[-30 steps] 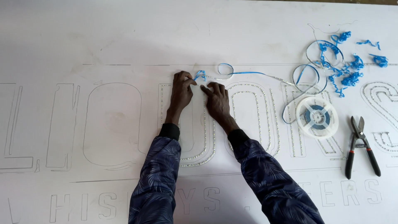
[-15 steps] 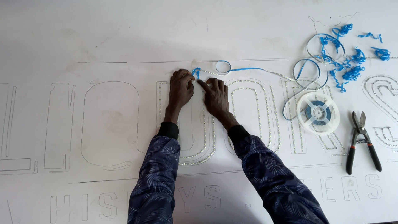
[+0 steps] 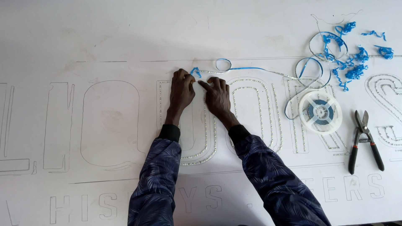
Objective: The person places a flexible LED strip along the outline of letters drawn on a white board. They use wire cutters to trim the strip and then continue positioning the lights along the traced design.
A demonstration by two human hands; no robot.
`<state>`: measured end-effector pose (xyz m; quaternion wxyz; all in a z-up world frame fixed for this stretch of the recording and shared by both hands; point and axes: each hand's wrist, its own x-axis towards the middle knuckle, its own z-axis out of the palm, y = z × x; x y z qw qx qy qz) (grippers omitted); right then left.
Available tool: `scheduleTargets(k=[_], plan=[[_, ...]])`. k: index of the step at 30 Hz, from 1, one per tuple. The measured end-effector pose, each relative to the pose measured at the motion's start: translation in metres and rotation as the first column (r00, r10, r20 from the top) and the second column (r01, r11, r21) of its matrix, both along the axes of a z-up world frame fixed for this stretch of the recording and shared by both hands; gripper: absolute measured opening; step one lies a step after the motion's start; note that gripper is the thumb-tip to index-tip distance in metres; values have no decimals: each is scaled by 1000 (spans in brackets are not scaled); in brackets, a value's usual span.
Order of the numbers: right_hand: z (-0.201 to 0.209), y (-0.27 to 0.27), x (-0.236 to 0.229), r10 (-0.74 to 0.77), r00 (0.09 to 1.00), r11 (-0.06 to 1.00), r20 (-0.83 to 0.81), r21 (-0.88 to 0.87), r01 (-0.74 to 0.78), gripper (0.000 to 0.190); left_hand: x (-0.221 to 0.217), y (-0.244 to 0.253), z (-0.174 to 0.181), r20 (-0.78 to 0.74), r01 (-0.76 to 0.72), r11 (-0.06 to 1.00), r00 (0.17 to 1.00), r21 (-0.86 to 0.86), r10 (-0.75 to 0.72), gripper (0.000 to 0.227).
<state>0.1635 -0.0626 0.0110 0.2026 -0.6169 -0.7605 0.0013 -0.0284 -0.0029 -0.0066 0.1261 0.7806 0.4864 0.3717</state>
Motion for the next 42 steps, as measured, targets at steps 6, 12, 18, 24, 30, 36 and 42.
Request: scheduleTargets(k=[6, 12, 18, 24, 30, 36, 42], plan=[[4, -2, -1, 8, 1000, 1000, -2, -27, -8, 58, 2, -2, -1, -73, -32, 999, 997, 20, 34, 19], [17, -5, -3, 38, 999, 999, 11, -35, -38, 64, 2, -4, -1, -105, -37, 999, 994, 19, 38, 16], [4, 1, 1, 55, 998, 998, 26, -43, -53, 65, -4, -3, -4, 33, -18, 998, 999, -58, 19, 21], [14, -2, 0, 53, 999, 997, -4, -59, -53, 65, 1, -16, 40, 183, -43, 987, 981, -153, 71, 49], [17, -2, -3, 24, 1000, 998, 4, -64, -24, 62, 14, 30, 0, -1, -58, 952, 998, -302, 60, 16], [22, -3, -2, 17, 1000, 998, -13, -58, -17, 57, 9, 2, 63, 582, 199, 891, 808, -408, 86, 24], [10, 0, 0, 31, 999, 999, -35, -42, -33, 56, -4, -32, 101, 752, 256, 940, 659, -225, 0, 40]])
